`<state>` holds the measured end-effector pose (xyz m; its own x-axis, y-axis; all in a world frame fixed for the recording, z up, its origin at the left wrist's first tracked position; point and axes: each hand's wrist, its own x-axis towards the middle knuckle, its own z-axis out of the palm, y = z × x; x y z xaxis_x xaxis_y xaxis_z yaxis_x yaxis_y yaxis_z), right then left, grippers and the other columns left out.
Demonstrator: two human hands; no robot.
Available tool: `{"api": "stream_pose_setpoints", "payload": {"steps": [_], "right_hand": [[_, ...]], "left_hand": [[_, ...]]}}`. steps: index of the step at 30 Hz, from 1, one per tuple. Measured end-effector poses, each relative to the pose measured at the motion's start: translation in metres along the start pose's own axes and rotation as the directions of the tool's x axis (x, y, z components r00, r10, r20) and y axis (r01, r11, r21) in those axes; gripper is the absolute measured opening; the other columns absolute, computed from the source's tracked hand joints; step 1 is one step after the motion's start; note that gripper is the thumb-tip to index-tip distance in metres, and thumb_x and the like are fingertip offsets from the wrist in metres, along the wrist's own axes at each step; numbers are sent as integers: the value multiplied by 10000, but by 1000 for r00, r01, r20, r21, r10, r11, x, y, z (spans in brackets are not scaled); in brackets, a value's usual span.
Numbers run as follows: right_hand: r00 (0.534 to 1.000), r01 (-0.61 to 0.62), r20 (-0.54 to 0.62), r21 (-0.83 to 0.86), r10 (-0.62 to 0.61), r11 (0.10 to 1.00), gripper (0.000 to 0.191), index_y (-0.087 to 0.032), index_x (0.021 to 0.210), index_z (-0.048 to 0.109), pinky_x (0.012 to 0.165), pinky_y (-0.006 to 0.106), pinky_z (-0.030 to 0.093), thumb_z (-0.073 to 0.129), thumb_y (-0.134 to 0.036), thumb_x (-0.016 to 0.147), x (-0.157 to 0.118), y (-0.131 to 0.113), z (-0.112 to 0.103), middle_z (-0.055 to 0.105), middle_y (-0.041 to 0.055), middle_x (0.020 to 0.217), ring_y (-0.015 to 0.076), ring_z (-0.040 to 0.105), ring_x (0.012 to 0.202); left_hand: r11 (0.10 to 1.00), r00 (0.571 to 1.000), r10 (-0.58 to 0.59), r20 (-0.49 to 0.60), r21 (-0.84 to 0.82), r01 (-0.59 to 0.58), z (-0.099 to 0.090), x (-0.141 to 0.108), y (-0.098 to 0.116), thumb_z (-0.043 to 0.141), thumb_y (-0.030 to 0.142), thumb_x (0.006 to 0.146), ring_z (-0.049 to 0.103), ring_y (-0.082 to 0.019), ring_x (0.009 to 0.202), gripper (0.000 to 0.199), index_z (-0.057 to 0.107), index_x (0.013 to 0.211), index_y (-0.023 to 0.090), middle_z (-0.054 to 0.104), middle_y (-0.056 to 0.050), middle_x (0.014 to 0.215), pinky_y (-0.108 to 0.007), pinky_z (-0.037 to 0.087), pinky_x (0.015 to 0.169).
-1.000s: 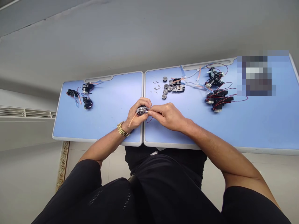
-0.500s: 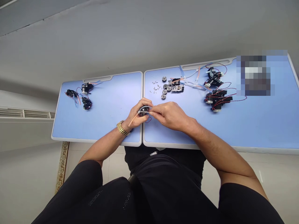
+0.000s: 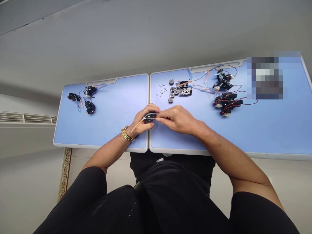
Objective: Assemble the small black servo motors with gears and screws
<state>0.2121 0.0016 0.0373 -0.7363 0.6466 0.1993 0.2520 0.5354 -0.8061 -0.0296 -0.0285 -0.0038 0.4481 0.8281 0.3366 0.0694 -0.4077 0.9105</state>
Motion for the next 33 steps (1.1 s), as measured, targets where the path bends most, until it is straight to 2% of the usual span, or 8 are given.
{"api": "stream_pose_setpoints", "payload": {"steps": [4, 9, 13, 16, 19, 25, 33], "right_hand": [[999, 44, 10, 69, -45, 997, 354, -211, 857, 789, 594, 268, 368, 605, -378, 1110, 1, -3, 10, 620, -46, 637, 94, 466, 561], [997, 74, -28, 45, -73, 996, 358, -210, 844, 756, 609, 259, 382, 596, -365, 1124, 1, -8, 16, 633, -36, 670, 96, 501, 590], [998, 68, 4, 32, -68, 997, 365, -210, 833, 750, 618, 262, 396, 606, -379, 1123, 0, -8, 6, 676, -29, 695, 98, 512, 597], [999, 31, -12, -58, -32, 998, 376, -214, 821, 749, 649, 287, 399, 583, -360, 1125, -1, -9, -2, 733, -10, 746, 115, 549, 629], [1000, 16, -13, -123, -18, 992, 386, -217, 793, 737, 661, 302, 394, 576, -349, 1118, -3, -10, -6, 720, -11, 722, 125, 548, 628], [1000, 3, 16, -223, 0, 975, 347, -214, 873, 777, 695, 323, 396, 555, -330, 1113, -5, -12, -3, 790, 20, 814, 158, 645, 706], [996, 77, -8, -317, -84, 945, 349, -214, 798, 715, 642, 315, 351, 574, -299, 1106, -5, -8, 1, 745, 7, 735, 142, 582, 629]], "left_hand": [[999, 1000, -30, 8, -40, 30, 4, -1, 4, 773, 472, 936, 674, -257, 1062, 425, 697, 1313, 289, 694, -85, 1202, -469, 587, 915], [997, 999, -20, -28, -79, 18, 4, -2, 6, 784, 497, 953, 666, -235, 1036, 430, 710, 1317, 280, 689, -81, 1190, -435, 586, 911], [990, 999, -20, -45, -138, 14, 2, -2, 1, 803, 417, 923, 642, -201, 980, 450, 713, 1338, 268, 675, -83, 1212, -370, 579, 834], [990, 1000, -8, -31, -140, 4, 0, -2, 0, 781, 350, 896, 651, -230, 1050, 453, 721, 1338, 271, 678, -89, 1221, -391, 585, 854], [995, 1000, 5, -17, -96, -6, -1, -1, 1, 758, 285, 864, 655, -254, 1109, 478, 719, 1340, 272, 683, -84, 1210, -430, 585, 913], [998, 998, 50, 36, -29, -49, -3, 1, 1, 739, 243, 840, 665, -267, 1125, 498, 709, 1336, 267, 701, -78, 1210, -482, 562, 1003], [999, 996, -9, 89, -42, 13, -4, 1, 0, 722, 187, 787, 664, -275, 1133, 571, 707, 1351, 277, 704, -78, 1216, -494, 562, 1017]]}}
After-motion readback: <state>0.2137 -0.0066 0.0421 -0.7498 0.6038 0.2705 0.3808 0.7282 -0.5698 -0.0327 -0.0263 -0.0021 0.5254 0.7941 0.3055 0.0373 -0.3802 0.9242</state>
